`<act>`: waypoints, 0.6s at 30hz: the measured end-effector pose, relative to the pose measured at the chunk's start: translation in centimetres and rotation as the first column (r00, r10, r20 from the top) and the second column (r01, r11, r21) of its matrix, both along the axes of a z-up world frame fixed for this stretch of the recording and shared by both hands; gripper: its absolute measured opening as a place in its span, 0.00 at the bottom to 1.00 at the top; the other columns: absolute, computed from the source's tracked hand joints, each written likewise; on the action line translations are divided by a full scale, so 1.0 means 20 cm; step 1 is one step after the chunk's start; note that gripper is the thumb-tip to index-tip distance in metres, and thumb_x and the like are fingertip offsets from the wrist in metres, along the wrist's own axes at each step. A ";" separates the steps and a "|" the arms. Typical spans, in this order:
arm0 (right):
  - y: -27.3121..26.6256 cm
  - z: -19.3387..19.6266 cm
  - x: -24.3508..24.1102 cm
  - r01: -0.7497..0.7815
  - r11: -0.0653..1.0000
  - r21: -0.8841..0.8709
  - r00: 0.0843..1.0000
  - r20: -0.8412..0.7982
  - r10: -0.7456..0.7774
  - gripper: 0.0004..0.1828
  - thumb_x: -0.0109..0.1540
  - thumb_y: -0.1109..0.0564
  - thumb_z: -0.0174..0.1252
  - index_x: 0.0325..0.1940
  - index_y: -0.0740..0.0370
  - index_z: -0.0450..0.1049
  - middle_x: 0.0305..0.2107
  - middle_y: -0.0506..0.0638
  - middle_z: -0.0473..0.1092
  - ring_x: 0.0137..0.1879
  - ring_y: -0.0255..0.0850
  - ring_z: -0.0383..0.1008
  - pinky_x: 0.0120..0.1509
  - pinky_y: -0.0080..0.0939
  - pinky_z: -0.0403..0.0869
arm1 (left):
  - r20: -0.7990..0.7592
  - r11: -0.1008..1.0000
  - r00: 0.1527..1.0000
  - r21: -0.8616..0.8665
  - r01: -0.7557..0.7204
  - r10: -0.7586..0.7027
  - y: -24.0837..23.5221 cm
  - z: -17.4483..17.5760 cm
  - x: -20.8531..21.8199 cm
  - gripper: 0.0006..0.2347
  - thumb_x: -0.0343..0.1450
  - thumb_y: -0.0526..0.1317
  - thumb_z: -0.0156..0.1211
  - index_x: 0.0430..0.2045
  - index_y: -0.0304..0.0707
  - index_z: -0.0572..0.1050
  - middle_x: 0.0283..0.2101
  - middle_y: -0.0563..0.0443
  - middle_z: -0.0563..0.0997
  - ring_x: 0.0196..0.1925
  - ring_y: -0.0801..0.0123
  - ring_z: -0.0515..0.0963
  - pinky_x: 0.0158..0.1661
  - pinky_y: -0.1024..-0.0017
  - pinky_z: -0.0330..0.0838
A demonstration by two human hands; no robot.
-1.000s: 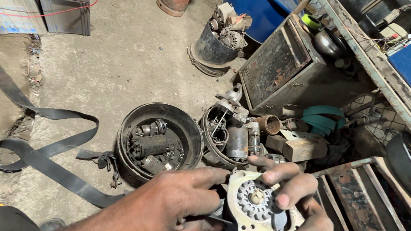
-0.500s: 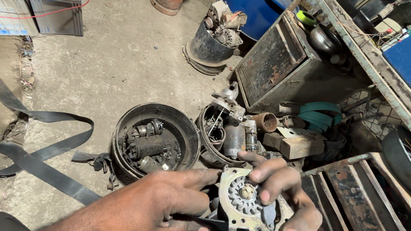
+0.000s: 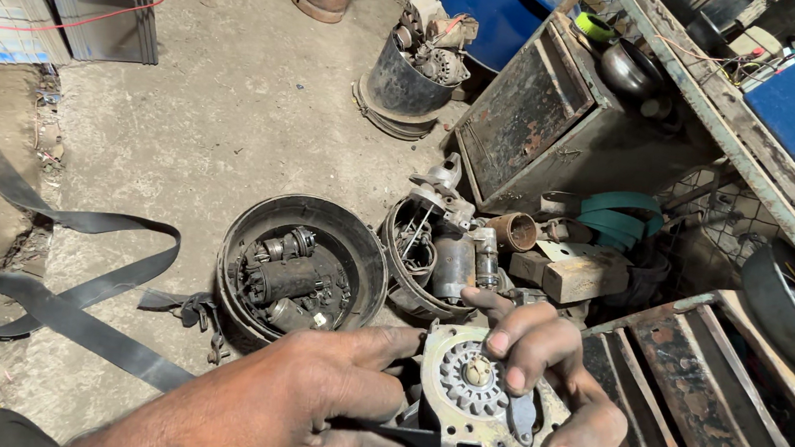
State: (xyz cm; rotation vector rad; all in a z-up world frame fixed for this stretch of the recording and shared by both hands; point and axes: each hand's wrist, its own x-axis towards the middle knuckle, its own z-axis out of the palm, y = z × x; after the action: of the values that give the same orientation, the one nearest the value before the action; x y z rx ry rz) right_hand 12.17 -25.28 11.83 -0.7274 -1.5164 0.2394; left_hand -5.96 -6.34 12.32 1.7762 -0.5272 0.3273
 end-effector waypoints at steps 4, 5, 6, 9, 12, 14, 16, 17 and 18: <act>0.01 -0.03 -0.02 0.108 0.992 0.058 0.993 -0.053 -0.105 0.15 0.64 0.48 0.67 0.53 0.35 0.75 0.44 0.50 0.64 0.58 0.52 0.66 0.73 0.89 0.62 | 0.002 1.000 1.000 0.014 -0.016 0.016 0.00 0.00 0.00 0.12 0.71 0.39 0.65 0.44 0.31 0.78 0.66 0.33 0.72 0.66 0.49 0.75 0.60 0.59 0.69; 0.01 -0.02 0.01 0.074 0.996 0.038 0.997 -0.017 -0.074 0.14 0.64 0.48 0.67 0.53 0.35 0.75 0.44 0.51 0.65 0.58 0.53 0.66 0.72 0.89 0.63 | 0.009 1.000 1.000 0.010 -0.026 0.026 0.00 0.00 0.00 0.12 0.71 0.40 0.64 0.45 0.31 0.79 0.66 0.33 0.72 0.66 0.48 0.75 0.60 0.59 0.69; 0.01 -0.01 0.02 0.041 0.999 0.018 0.999 0.018 -0.042 0.14 0.64 0.48 0.66 0.53 0.35 0.75 0.43 0.52 0.65 0.57 0.54 0.67 0.72 0.89 0.63 | 0.026 0.999 0.999 0.022 -0.029 0.028 0.00 0.00 0.00 0.13 0.71 0.40 0.64 0.45 0.30 0.78 0.66 0.33 0.71 0.66 0.48 0.75 0.60 0.58 0.69; 0.02 -0.05 -0.02 0.121 0.989 0.080 0.991 -0.059 -0.117 0.16 0.63 0.47 0.68 0.53 0.35 0.75 0.44 0.50 0.65 0.57 0.52 0.66 0.70 0.88 0.64 | 0.032 0.998 0.998 0.049 -0.048 0.047 0.00 0.00 0.01 0.14 0.71 0.42 0.65 0.44 0.29 0.77 0.66 0.33 0.71 0.66 0.49 0.75 0.60 0.59 0.70; 0.05 -0.05 -0.05 0.114 0.986 0.119 0.992 -0.063 -0.107 0.17 0.62 0.44 0.68 0.52 0.37 0.73 0.43 0.49 0.63 0.56 0.50 0.65 0.70 0.82 0.62 | -0.033 0.996 0.996 0.040 -0.084 0.086 -0.01 -0.01 0.02 0.15 0.70 0.44 0.66 0.42 0.31 0.79 0.64 0.37 0.74 0.65 0.52 0.77 0.59 0.60 0.71; 0.07 -0.04 -0.06 0.118 0.988 0.097 0.992 -0.059 -0.113 0.12 0.65 0.45 0.66 0.52 0.35 0.75 0.43 0.49 0.64 0.55 0.49 0.67 0.69 0.80 0.63 | -0.058 0.994 0.993 0.001 -0.106 0.106 -0.03 -0.02 0.03 0.15 0.69 0.45 0.67 0.42 0.32 0.80 0.62 0.39 0.76 0.63 0.55 0.79 0.59 0.61 0.73; 0.08 -0.04 -0.08 0.168 0.982 0.088 0.984 -0.068 -0.163 0.11 0.65 0.45 0.65 0.50 0.35 0.75 0.42 0.48 0.63 0.54 0.48 0.66 0.69 0.78 0.64 | -0.100 0.992 0.989 -0.041 -0.117 0.112 -0.03 -0.03 0.03 0.16 0.69 0.45 0.67 0.45 0.34 0.81 0.60 0.41 0.76 0.63 0.57 0.78 0.59 0.61 0.72; 0.09 -0.05 -0.11 0.215 0.972 0.089 0.975 -0.079 -0.209 0.12 0.63 0.44 0.66 0.49 0.35 0.74 0.41 0.46 0.62 0.53 0.46 0.65 0.70 0.78 0.64 | -0.121 0.991 0.986 -0.062 -0.123 0.114 -0.03 -0.03 0.03 0.16 0.69 0.45 0.67 0.46 0.36 0.81 0.59 0.41 0.76 0.64 0.58 0.77 0.59 0.61 0.72; 0.10 -0.06 -0.12 0.262 0.961 0.090 0.963 -0.090 -0.254 0.13 0.62 0.43 0.67 0.48 0.35 0.73 0.40 0.45 0.60 0.53 0.45 0.65 0.71 0.77 0.65 | -0.080 0.989 0.988 -0.065 -0.134 0.129 -0.04 -0.04 0.03 0.16 0.69 0.45 0.68 0.45 0.34 0.81 0.59 0.41 0.76 0.64 0.57 0.76 0.59 0.61 0.71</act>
State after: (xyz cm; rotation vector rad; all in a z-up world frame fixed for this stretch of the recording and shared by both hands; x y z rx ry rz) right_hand 9.67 -23.36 10.61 -0.8165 -1.3335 -0.0063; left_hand -5.35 -7.10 11.59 1.7513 -0.3416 0.3646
